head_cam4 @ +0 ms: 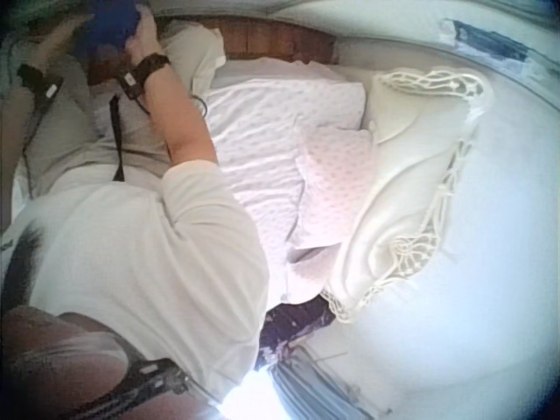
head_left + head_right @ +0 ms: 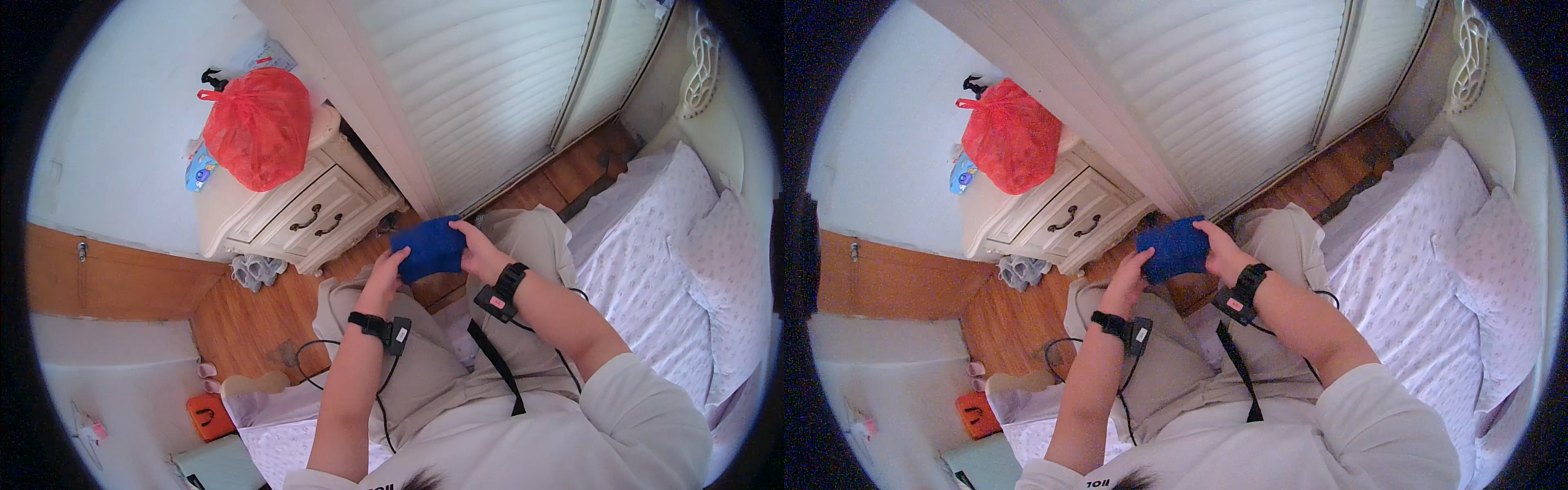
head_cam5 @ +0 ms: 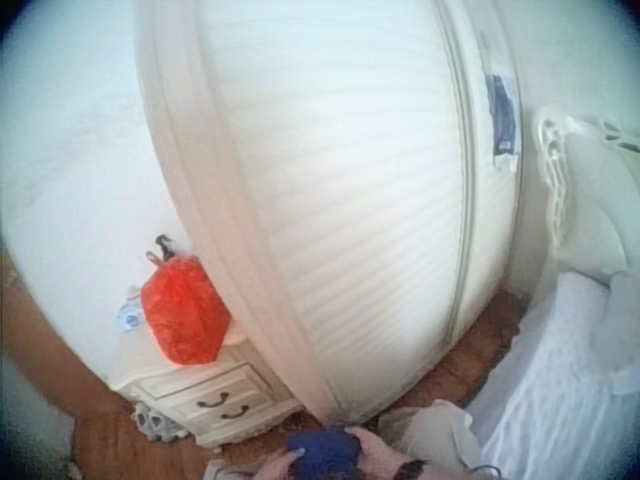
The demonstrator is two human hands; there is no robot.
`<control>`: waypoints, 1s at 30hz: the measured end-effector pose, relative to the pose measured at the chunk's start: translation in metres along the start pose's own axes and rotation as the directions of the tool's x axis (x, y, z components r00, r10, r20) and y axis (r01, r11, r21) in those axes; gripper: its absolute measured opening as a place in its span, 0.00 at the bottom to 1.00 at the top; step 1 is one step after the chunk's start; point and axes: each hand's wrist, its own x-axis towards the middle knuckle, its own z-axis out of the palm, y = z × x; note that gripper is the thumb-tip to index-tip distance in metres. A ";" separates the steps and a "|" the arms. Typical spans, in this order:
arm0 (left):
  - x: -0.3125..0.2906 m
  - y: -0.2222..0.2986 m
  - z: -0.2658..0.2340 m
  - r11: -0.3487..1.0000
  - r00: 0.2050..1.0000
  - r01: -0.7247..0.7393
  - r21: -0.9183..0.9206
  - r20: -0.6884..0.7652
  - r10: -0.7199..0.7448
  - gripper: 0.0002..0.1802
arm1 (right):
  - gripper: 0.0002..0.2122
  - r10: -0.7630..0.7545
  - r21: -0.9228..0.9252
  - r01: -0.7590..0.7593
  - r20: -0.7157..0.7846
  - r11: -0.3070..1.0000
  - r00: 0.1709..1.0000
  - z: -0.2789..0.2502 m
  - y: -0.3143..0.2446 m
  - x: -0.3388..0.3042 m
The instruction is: The person wipes the surface of a white closet door with a blue cloth. They clean the top, sides, and bottom edges of the door, moving the cloth along the grooves and frame.
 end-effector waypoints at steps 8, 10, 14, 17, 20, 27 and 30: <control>0.039 -0.005 0.037 0.964 0.978 0.133 -0.229 -0.128 -0.165 0.13 | 0.12 -0.040 0.121 0.073 -0.256 0.990 0.966 -0.010 0.018 0.046; 0.051 -0.012 0.035 0.963 0.978 0.154 -0.219 -0.106 -0.181 0.14 | 0.12 -0.002 0.108 0.037 -0.307 0.993 0.952 0.007 0.015 0.038; 0.082 -0.024 0.022 0.927 0.965 0.259 -0.273 0.025 -0.262 0.16 | 0.13 -0.070 0.027 0.084 -0.339 0.996 0.938 0.017 0.013 0.047; 0.087 -0.024 0.022 0.937 0.975 0.211 -0.279 -0.009 -0.222 0.15 | 0.13 -0.035 0.019 0.045 -0.354 0.999 0.934 0.020 0.012 0.054; 0.074 -0.018 0.047 0.946 0.980 0.153 -0.286 -0.079 -0.182 0.15 | 0.11 -0.130 -0.011 0.135 -0.357 0.991 0.925 -0.003 0.010 0.071; 0.073 -0.029 0.020 0.986 0.950 -0.144 -0.084 -0.290 0.114 0.18 | 0.12 -0.265 -0.085 0.254 -0.451 0.963 0.852 0.017 0.027 0.093; 0.065 -0.022 0.041 0.987 0.916 -0.153 -0.047 -0.383 0.123 0.19 | 0.12 -0.230 -0.046 0.235 -0.442 0.971 0.867 -0.019 0.025 0.117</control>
